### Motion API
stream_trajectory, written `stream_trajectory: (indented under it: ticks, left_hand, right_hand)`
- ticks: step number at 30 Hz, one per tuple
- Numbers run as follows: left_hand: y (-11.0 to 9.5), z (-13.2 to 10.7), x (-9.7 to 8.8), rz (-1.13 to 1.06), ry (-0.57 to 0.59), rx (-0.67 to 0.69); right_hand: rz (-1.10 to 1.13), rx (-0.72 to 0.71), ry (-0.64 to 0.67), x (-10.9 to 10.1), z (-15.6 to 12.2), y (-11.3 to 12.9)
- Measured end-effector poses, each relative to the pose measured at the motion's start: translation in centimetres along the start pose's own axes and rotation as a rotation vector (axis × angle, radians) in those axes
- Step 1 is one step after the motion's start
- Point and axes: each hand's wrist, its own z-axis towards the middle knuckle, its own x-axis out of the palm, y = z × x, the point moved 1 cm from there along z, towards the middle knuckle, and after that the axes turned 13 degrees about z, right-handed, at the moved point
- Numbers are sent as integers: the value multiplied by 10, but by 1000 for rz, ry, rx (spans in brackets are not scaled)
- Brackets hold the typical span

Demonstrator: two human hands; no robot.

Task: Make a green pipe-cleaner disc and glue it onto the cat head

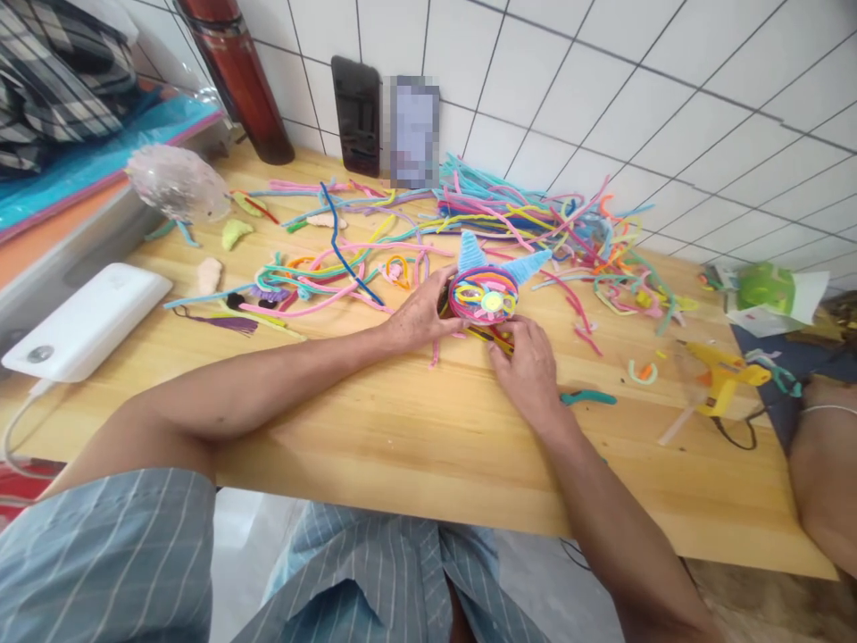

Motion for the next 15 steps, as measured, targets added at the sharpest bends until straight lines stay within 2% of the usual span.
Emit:
stream_trajectory:
  ticks: [7,15]
  left_hand:
    - [-6,-1,1,-5,4,8]
    - [-2,-2,2,53,-8,4]
  right_hand:
    - [57,-7,-25,1,-3,-4]
    - [2,-40,8,0,-8,-8]
